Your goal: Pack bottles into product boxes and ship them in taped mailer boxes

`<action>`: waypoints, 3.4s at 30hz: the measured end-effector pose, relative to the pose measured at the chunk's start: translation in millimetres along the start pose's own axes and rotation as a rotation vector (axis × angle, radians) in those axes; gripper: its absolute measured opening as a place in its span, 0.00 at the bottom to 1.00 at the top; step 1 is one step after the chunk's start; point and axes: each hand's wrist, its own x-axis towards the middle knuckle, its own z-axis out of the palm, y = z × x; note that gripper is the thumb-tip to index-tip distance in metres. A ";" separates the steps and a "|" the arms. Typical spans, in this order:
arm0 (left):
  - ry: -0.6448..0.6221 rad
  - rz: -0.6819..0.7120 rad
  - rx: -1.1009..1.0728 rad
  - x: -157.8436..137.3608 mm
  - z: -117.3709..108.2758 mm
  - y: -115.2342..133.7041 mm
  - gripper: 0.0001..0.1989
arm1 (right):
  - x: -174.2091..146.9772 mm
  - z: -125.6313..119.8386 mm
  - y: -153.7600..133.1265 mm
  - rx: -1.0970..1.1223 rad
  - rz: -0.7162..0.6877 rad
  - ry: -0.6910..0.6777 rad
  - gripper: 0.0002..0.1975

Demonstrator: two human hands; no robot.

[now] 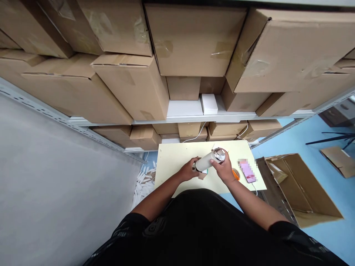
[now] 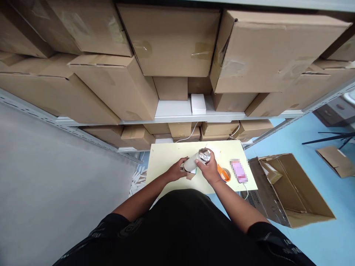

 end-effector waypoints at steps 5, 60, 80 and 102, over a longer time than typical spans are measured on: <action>-0.012 0.006 -0.083 -2.8 1.5 0.2 0.42 | -11.9 5.2 15.3 -0.277 -0.006 -0.192 0.41; 0.112 0.146 0.460 -30.9 23.9 -10.3 0.26 | -52.4 -19.4 142.8 -0.400 0.307 -0.361 0.29; 0.141 -0.017 0.601 -26.7 32.9 7.7 0.42 | -27.4 -4.6 184.6 -0.184 0.770 -0.267 0.23; 0.491 -0.253 0.030 -14.3 -141.6 -86.7 0.38 | 76.7 225.7 160.7 -0.540 0.197 -0.479 0.30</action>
